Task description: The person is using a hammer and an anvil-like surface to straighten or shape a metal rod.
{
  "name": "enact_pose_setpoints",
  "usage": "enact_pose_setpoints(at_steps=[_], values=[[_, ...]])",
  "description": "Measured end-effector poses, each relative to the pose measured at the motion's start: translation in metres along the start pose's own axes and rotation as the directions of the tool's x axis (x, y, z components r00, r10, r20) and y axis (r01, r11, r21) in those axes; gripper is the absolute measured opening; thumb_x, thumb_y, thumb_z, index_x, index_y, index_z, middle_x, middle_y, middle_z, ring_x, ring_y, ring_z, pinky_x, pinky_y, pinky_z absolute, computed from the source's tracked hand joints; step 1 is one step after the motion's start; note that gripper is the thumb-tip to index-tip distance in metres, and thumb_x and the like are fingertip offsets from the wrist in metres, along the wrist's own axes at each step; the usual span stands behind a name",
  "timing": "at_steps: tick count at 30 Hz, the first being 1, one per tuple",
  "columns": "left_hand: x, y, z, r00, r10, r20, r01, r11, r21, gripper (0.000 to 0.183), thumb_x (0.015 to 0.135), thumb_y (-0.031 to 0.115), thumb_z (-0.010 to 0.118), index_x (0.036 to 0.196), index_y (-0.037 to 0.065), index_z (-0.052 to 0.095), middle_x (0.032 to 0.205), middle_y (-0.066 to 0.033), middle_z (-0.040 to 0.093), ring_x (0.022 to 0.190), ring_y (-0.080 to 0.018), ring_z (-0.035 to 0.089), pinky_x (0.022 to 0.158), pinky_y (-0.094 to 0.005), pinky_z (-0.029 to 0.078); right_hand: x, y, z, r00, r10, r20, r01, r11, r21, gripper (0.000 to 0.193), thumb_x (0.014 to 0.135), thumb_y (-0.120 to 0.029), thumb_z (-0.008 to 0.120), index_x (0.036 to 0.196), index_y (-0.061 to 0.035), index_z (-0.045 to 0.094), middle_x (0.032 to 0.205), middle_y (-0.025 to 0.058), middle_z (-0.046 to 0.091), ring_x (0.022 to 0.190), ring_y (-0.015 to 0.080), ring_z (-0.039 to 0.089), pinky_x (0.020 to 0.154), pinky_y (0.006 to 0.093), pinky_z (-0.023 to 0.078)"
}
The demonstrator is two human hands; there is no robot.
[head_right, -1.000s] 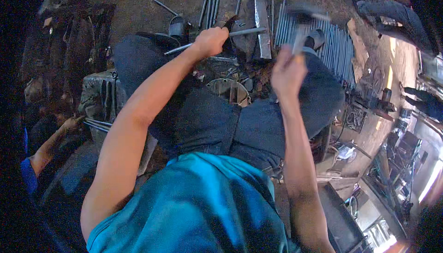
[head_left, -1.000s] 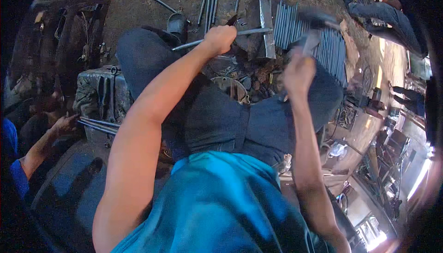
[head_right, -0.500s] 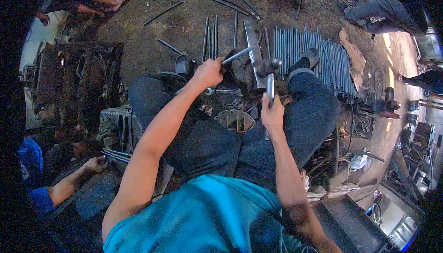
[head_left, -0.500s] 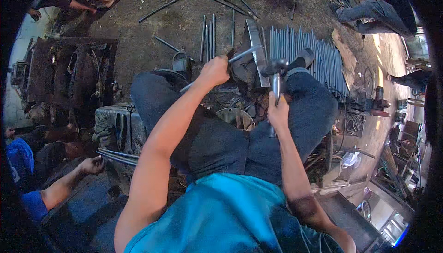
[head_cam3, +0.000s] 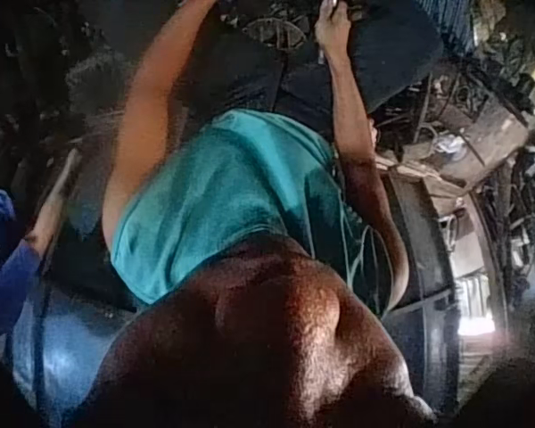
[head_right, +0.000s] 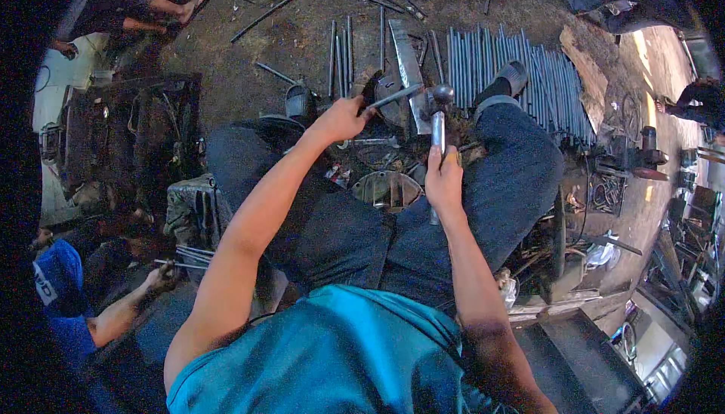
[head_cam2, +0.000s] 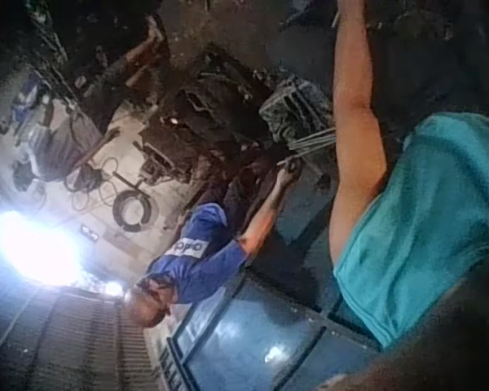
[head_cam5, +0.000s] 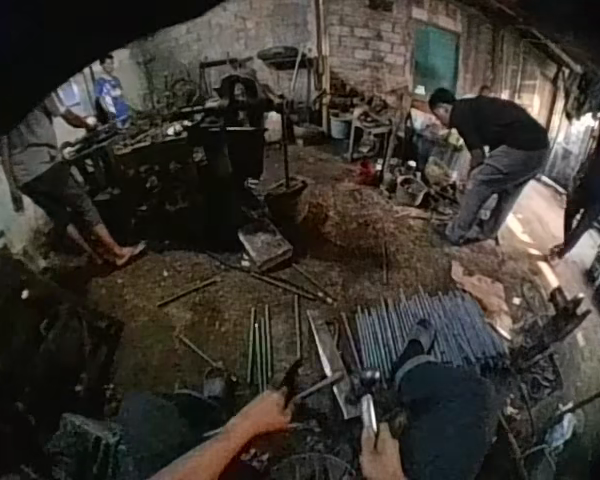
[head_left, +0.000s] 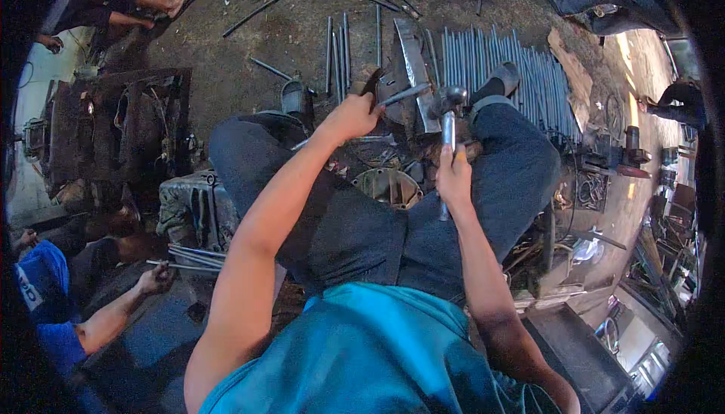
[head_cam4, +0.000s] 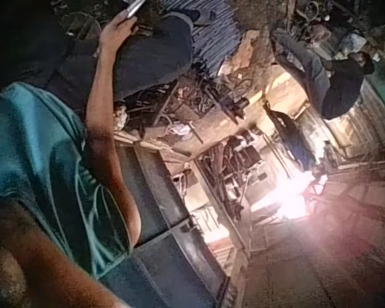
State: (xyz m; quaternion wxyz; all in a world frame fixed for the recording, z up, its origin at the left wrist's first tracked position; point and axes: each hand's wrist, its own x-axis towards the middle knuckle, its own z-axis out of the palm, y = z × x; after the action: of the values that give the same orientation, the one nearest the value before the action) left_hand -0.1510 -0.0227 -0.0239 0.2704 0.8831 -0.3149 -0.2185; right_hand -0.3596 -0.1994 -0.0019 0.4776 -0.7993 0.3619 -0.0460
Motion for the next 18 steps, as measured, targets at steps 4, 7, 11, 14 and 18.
enact_pose_setpoints(at_steps=[4,7,11,14,18], values=[[-0.003,0.004,-0.012,0.995,0.026,0.095,-0.025,1.000,-0.008,0.042,0.094,0.037,0.054,0.099,-0.003,0.061,0.085,-0.0279,0.065,0.087,-0.0460,0.062,0.077,-0.0543,0.049,0.002,-0.001,-0.004,1.000,0.015,0.022,-0.015,1.000,-0.001,0.039,0.100,-0.034,0.047,0.096,0.0041,0.052,0.069,0.0250,0.058,0.068,0.0434,0.062,0.060,0.0480,0.044],[-0.008,-0.001,-0.010,0.996,0.063,-0.069,-0.059,0.996,0.063,0.043,0.094,0.040,0.054,0.100,-0.002,0.062,0.084,-0.0262,0.066,0.082,-0.0452,0.063,0.073,-0.0552,0.049,0.003,0.001,0.000,1.000,-0.016,0.021,0.017,1.000,-0.012,0.039,0.100,-0.034,0.048,0.095,0.0036,0.052,0.066,0.0229,0.058,0.063,0.0397,0.061,0.057,0.0469,0.045],[-0.008,0.002,-0.004,1.000,0.017,-0.009,-0.015,0.988,0.151,0.043,0.094,0.042,0.054,0.101,-0.001,0.058,0.079,-0.0273,0.064,0.078,-0.0456,0.063,0.069,-0.0555,0.049,0.005,-0.021,-0.012,0.972,0.188,0.143,-0.212,0.961,0.177,0.038,0.100,-0.038,0.047,0.092,-0.0015,0.051,0.057,0.0088,0.051,0.043,0.0208,0.053,0.041,0.0365,0.041],[-0.008,0.001,0.001,0.997,0.073,0.001,-0.072,0.979,0.193,0.040,0.094,0.039,0.055,0.100,0.000,0.054,0.075,-0.0265,0.063,0.076,-0.0468,0.063,0.066,-0.0556,0.050,0.015,-0.052,-0.034,0.951,0.215,0.224,-0.291,0.868,0.402,0.036,0.100,-0.042,0.046,0.087,-0.0082,0.047,0.055,0.0002,0.044,0.038,0.0105,0.040,0.033,0.0279,0.034],[-0.009,-0.002,0.000,0.983,0.180,-0.043,-0.162,0.948,0.274,0.025,0.091,0.023,0.058,0.096,-0.001,0.052,0.077,-0.0223,0.065,0.073,-0.0448,0.065,0.063,-0.0533,0.052,0.028,-0.139,-0.085,0.992,0.043,0.116,-0.085,0.919,0.386,0.040,0.100,-0.045,0.044,0.085,-0.0082,0.047,0.057,0.0005,0.047,0.040,0.0098,0.043,0.036,0.0257,0.038]])
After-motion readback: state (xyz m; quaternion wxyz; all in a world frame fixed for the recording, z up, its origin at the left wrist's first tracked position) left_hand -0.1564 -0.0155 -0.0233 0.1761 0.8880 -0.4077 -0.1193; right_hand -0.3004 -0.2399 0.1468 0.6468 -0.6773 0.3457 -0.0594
